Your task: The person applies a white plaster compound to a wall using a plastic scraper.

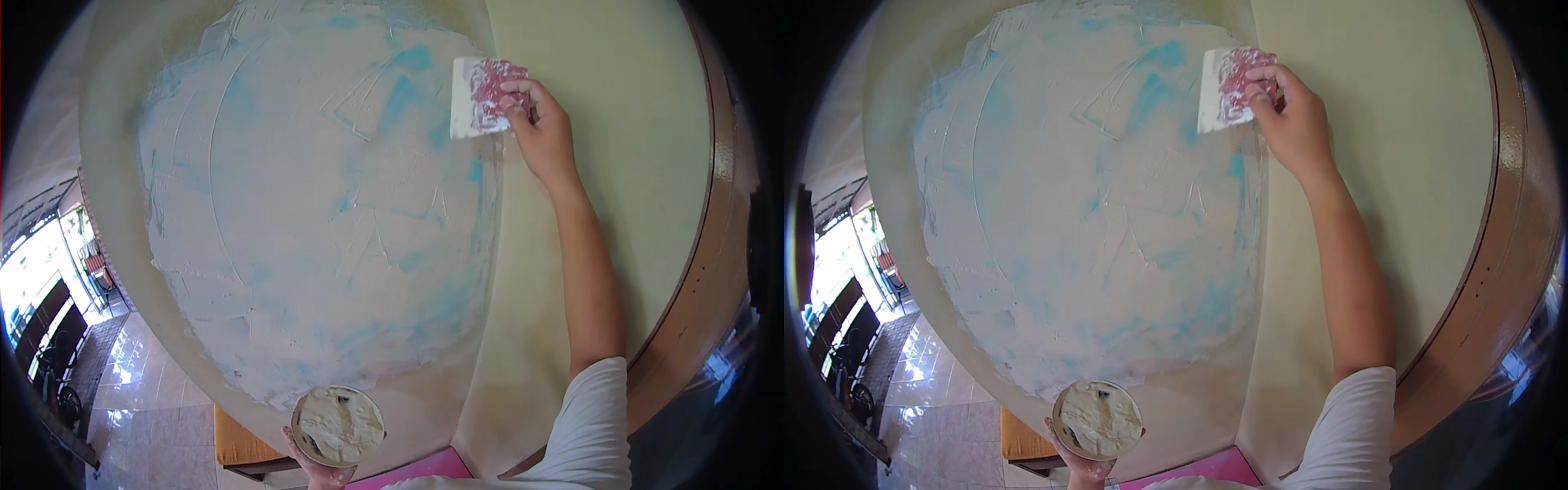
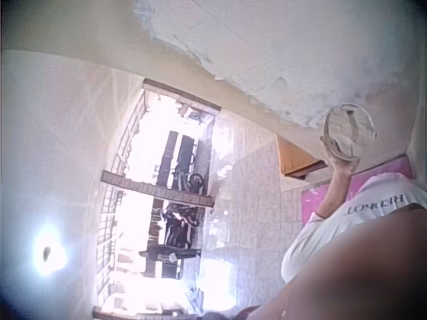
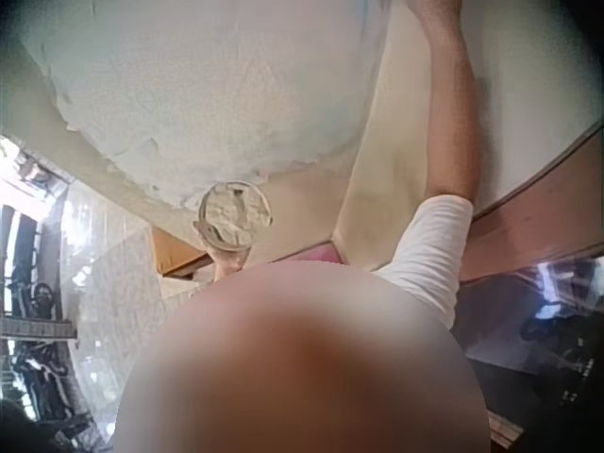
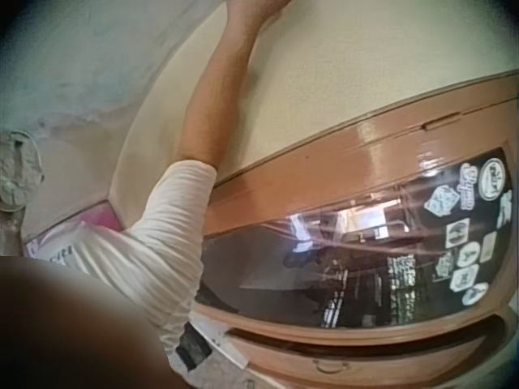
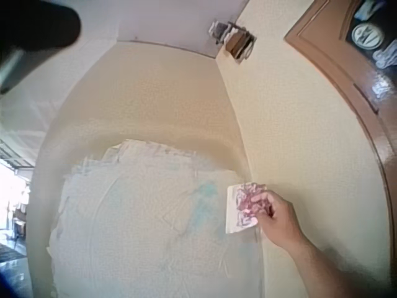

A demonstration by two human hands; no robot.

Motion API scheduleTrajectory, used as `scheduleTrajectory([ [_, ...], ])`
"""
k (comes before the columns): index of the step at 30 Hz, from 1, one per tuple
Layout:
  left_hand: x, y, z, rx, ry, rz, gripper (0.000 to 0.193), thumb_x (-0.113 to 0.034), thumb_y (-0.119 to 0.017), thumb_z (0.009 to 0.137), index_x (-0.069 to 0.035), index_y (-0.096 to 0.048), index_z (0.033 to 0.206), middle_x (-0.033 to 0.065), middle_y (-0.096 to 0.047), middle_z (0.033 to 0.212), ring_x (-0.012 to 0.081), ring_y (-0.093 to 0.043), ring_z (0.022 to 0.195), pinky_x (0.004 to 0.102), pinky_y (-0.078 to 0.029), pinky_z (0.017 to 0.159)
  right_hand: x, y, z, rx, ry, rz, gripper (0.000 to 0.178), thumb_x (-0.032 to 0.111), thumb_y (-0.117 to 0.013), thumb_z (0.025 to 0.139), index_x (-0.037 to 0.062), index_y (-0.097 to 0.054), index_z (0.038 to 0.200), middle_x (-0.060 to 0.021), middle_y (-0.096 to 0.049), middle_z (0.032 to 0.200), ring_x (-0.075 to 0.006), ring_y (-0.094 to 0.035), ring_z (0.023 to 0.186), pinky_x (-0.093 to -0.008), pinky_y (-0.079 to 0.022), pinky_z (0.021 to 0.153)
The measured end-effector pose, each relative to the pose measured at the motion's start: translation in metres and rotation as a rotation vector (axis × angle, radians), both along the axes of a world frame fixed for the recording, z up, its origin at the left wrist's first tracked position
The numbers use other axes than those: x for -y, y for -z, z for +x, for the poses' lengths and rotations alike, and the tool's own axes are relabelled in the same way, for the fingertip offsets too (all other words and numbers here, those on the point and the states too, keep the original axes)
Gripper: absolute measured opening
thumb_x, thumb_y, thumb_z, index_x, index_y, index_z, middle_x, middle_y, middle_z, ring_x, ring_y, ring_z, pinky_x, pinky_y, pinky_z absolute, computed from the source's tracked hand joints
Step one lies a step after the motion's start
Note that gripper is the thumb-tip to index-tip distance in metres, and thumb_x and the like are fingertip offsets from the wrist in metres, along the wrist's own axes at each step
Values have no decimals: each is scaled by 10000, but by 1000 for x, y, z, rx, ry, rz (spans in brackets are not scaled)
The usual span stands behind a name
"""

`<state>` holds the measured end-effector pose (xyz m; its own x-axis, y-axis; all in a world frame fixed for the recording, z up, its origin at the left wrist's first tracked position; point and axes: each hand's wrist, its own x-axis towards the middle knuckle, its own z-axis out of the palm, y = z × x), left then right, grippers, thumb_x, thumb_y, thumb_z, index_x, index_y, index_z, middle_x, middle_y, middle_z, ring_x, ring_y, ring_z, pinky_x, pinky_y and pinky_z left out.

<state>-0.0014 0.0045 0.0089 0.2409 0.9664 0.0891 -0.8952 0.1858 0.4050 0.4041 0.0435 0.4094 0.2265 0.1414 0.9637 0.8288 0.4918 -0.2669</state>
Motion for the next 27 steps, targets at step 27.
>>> scheduleTrajectory([
  [27, -15, 5, -11, 27, 150, -42, 829, -785, -452, 833, -277, -381, 1484, 76, -373, 1517, 410, -387, 1357, 819, -308, 972, 29, 21, -25, 407, 267, -294, 257, 266, -665, 921, 12, -691, 950, -124, -611, 780, -285, -562, 692, -386, -438, 632],
])
